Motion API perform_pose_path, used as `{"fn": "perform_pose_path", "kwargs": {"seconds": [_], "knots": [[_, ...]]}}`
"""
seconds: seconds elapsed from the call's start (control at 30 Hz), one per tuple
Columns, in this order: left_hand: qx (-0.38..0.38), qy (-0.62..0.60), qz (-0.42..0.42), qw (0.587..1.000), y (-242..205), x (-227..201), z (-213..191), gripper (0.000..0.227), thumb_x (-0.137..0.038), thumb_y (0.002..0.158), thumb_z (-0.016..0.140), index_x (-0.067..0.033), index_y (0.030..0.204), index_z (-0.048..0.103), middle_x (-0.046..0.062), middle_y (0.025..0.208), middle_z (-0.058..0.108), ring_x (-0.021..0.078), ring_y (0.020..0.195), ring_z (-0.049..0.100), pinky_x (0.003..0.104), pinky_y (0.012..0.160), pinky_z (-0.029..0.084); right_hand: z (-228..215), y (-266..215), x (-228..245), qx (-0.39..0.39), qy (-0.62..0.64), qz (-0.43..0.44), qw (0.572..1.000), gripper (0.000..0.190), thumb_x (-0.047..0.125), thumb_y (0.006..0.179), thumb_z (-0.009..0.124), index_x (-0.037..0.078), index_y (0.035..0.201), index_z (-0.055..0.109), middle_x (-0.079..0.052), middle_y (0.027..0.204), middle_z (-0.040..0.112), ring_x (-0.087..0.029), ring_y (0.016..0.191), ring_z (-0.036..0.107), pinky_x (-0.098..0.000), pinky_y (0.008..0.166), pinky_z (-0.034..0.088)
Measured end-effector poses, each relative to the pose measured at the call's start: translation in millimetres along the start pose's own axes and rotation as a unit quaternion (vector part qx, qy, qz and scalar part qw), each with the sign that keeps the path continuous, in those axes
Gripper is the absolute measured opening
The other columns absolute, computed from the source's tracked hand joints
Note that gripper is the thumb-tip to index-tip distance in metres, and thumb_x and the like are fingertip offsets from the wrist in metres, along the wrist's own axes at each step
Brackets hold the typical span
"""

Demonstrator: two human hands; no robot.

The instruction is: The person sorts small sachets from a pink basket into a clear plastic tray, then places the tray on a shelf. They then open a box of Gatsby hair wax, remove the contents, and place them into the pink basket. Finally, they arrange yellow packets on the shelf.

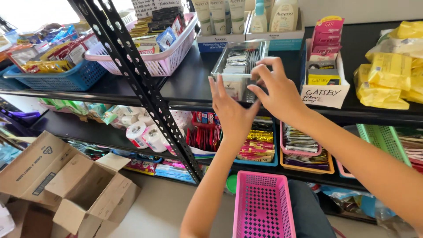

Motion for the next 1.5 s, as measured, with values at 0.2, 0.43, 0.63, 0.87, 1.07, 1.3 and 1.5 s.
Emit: {"fn": "perform_pose_path", "kwargs": {"seconds": [0.2, 0.43, 0.63, 0.87, 1.07, 1.3, 1.5], "knots": [[-0.036, 0.114, -0.075, 0.990, 21, 36, -3, 0.129, -0.043, 0.070, 0.091, -0.0037, 0.162, 0.009, 0.021, 0.152, 0.046, 0.0346, 0.141, 0.048, 0.054, 0.124, 0.021, 14, 5, 14, -0.009, 0.034, -0.069, 0.997, 0.049, 0.005, 0.093, 0.070, 0.010, 0.137, 0.049, -0.020, 0.145, 0.041, -0.032, 0.101, 0.072, -0.0405, 0.075, 0.059], [-0.034, 0.134, -0.081, 0.987, 52, 83, -26, 0.143, -0.048, 0.067, 0.091, 0.0009, 0.159, -0.006, 0.028, 0.150, 0.047, 0.0362, 0.134, 0.053, 0.051, 0.118, 0.024, 34, -30, 6, 0.035, -0.012, -0.050, 0.998, 0.059, 0.016, 0.092, 0.072, 0.000, 0.140, 0.041, -0.022, 0.130, 0.046, -0.036, 0.100, 0.068, -0.0440, 0.076, 0.056], [-0.017, 0.221, -0.101, 0.970, 82, 134, -24, 0.129, -0.057, 0.063, 0.094, 0.0096, 0.148, 0.023, 0.026, 0.135, 0.056, 0.0373, 0.127, 0.056, 0.049, 0.115, 0.034, 44, -43, 18, -0.054, -0.207, -0.189, 0.958, 0.044, 0.020, 0.092, 0.072, 0.004, 0.129, 0.055, -0.015, 0.114, 0.057, -0.033, 0.101, 0.066, -0.0409, 0.084, 0.056], [0.091, 0.240, -0.228, 0.939, 106, 161, -6, 0.120, -0.059, 0.057, 0.092, 0.0097, 0.138, 0.035, 0.023, 0.130, 0.056, 0.0378, 0.108, 0.067, 0.045, 0.084, 0.057, 47, -43, 14, -0.076, -0.220, -0.148, 0.961, 0.035, 0.017, 0.092, 0.073, 0.004, 0.122, 0.062, -0.011, 0.111, 0.059, -0.029, 0.099, 0.067, -0.0388, 0.080, 0.056], [0.072, 0.248, -0.166, 0.952, 120, 197, 16, 0.113, -0.058, 0.054, 0.096, 0.0108, 0.124, 0.040, 0.028, 0.125, 0.055, 0.0413, 0.113, 0.062, 0.044, 0.091, 0.055, 47, -44, 17, -0.095, -0.236, -0.157, 0.954, 0.030, 0.017, 0.091, 0.074, 0.004, 0.117, 0.063, -0.012, 0.110, 0.060, -0.029, 0.100, 0.069, -0.0382, 0.080, 0.057], [0.055, 0.273, -0.153, 0.948, 126, 209, 28, 0.115, -0.057, 0.055, 0.097, 0.0113, 0.125, 0.038, 0.029, 0.125, 0.053, 0.0432, 0.114, 0.060, 0.046, 0.095, 0.053, 44, -44, 18, -0.106, -0.227, -0.168, 0.953, 0.030, 0.016, 0.089, 0.074, 0.003, 0.113, 0.062, -0.012, 0.110, 0.059, -0.031, 0.101, 0.068, -0.0397, 0.083, 0.057], [0.071, 0.247, -0.171, 0.951, 124, 207, 27, 0.113, -0.053, 0.057, 0.097, 0.0113, 0.127, 0.036, 0.030, 0.128, 0.051, 0.0441, 0.116, 0.058, 0.046, 0.095, 0.052, 45, -45, 16, -0.106, -0.224, -0.161, 0.955, 0.030, 0.015, 0.089, 0.074, 0.002, 0.114, 0.063, -0.013, 0.110, 0.059, -0.031, 0.101, 0.068, -0.0402, 0.082, 0.057]]}}
Point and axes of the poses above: each hand's wrist, its own y-axis towards the middle knuckle, its own z-axis out of the palm, x = y × z, the point moved 7 cm from there along y, towards the middle knuckle
